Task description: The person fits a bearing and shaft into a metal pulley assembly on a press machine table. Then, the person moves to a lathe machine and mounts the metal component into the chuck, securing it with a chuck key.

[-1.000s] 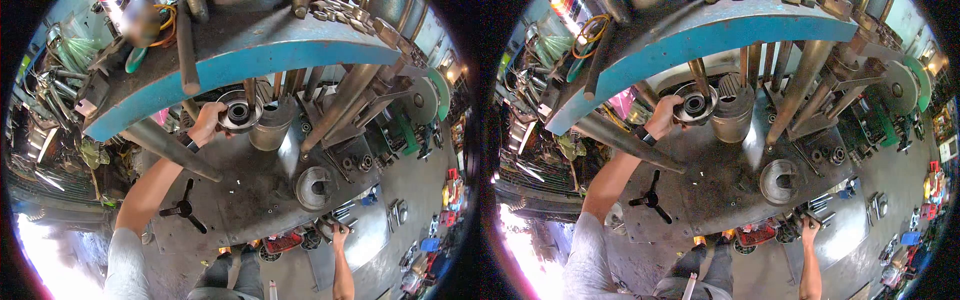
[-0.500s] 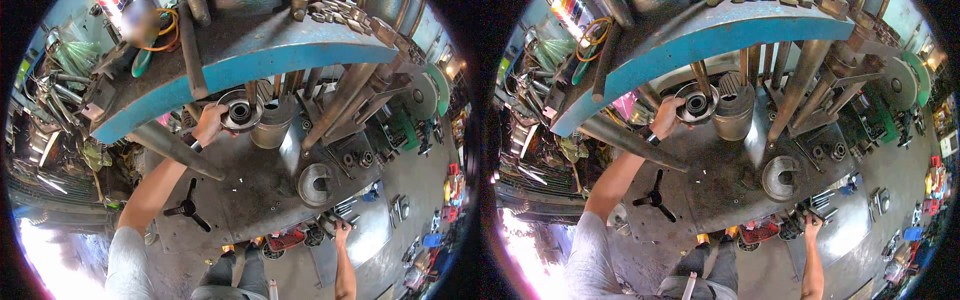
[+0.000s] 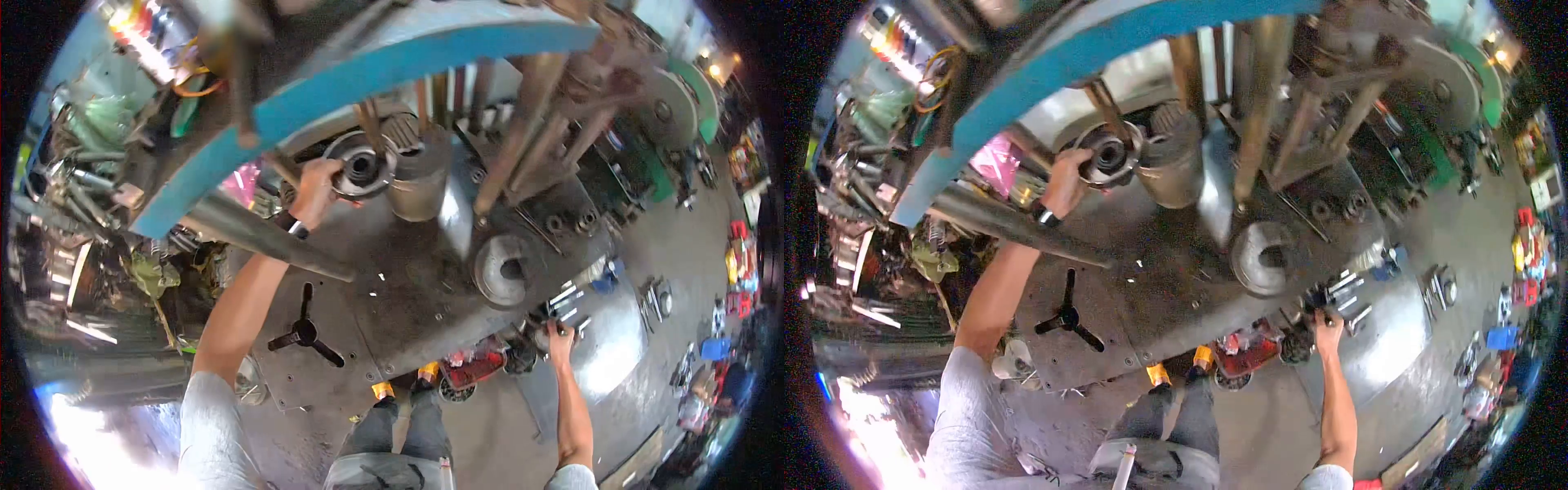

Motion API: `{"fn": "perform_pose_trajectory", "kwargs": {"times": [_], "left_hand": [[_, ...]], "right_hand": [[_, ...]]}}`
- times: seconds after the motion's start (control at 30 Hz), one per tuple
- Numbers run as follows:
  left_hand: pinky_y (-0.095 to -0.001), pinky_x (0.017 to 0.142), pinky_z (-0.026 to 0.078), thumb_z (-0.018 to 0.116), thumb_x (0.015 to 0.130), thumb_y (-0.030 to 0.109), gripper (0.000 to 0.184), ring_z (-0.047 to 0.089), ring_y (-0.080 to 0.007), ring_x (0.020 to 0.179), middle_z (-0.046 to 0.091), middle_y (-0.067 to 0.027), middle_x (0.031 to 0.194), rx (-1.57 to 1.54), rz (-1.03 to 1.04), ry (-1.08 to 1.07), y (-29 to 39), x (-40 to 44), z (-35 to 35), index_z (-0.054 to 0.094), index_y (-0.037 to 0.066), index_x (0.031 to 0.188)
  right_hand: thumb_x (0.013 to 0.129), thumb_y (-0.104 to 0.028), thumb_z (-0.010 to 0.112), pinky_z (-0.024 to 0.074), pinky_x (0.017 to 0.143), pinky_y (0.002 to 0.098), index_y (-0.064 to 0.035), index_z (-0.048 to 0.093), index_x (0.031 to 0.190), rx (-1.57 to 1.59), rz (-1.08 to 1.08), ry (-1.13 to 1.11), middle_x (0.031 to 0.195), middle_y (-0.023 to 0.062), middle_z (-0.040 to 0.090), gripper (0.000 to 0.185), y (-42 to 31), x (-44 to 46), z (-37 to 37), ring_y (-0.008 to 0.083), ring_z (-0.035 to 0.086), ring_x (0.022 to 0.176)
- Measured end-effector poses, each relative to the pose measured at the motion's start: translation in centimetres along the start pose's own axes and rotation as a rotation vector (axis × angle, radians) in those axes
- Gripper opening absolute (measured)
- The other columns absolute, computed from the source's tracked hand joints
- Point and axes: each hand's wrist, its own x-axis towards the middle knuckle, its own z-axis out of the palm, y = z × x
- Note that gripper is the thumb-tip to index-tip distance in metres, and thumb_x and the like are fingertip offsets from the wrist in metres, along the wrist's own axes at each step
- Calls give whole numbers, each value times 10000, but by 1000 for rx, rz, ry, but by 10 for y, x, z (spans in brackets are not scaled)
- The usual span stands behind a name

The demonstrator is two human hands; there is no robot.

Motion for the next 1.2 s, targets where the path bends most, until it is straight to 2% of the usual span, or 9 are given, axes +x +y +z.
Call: {"fn": "perform_pose_trajectory", "kwargs": {"times": [0.07,0.13,0.23,0.3,0.5,0.67,0.87,1.07,1.2], "left_hand": [[-392,582,546,526,883,206,260,616,-250,684,620,-134,833,272,171,36,-3,0,-18,618,-37,875],[-376,628,546,518,886,244,269,635,-234,796,622,-120,880,97,-65,44,18,-18,18,616,-5,918],[-365,581,531,505,905,263,293,630,-228,740,634,-110,908,133,-168,100,31,-22,25,564,2,1025],[-353,544,509,507,906,268,289,617,-227,683,640,-111,893,149,-157,116,22,-5,4,560,8,1020],[-353,515,481,475,924,239,236,610,-230,635,648,-110,832,128,-84,16,18,3,-10,565,21,931],[-351,506,509,474,926,235,233,622,-220,648,641,-120,855,281,-165,92,31,-9,9,551,20,966],[-344,463,548,506,901,297,325,649,-213,710,638,-125,911,113,-59,139,16,-11,15,540,10,1050],[-343,416,527,446,909,236,302,630,-248,522,645,-149,707,55,-171,-56,38,-26,0,575,-35,934],[-312,467,530,416,945,212,311,606,-239,505,573,-108,560,153,-111,93,35,-54,-41,565,-51,1015]], "right_hand": [[841,-167,694,463,663,278,9,678,888,326,53,1,801,58,655,183,-12,-30,-11,136,576,711],[830,-207,711,450,550,272,-8,671,936,395,280,87,774,29,625,229,-33,-40,-19,124,548,637],[853,-326,584,495,630,415,38,665,745,-153,313,161,700,213,640,388,-28,-18,-18,341,640,680],[821,-187,487,494,779,468,36,649,809,-169,333,289,893,303,637,276,-35,-20,-11,451,631,874],[842,-237,486,480,864,489,60,671,930,-368,597,317,918,334,626,361,-11,-47,-32,461,609,970],[790,-154,515,492,740,451,1,679,678,-578,313,295,750,248,650,252,48,-45,-21,397,647,770],[839,-288,520,503,794,491,26,684,799,-447,453,259,899,299,643,356,34,-40,-30,416,654,844],[847,-347,584,498,815,480,44,658,938,-735,62,79,897,303,654,408,-169,-61,-11,432,647,871],[840,-171,646,530,719,337,49,672,939,-178,-263,-36,838,203,697,242,-259,-114,25,265,701,785]]}}
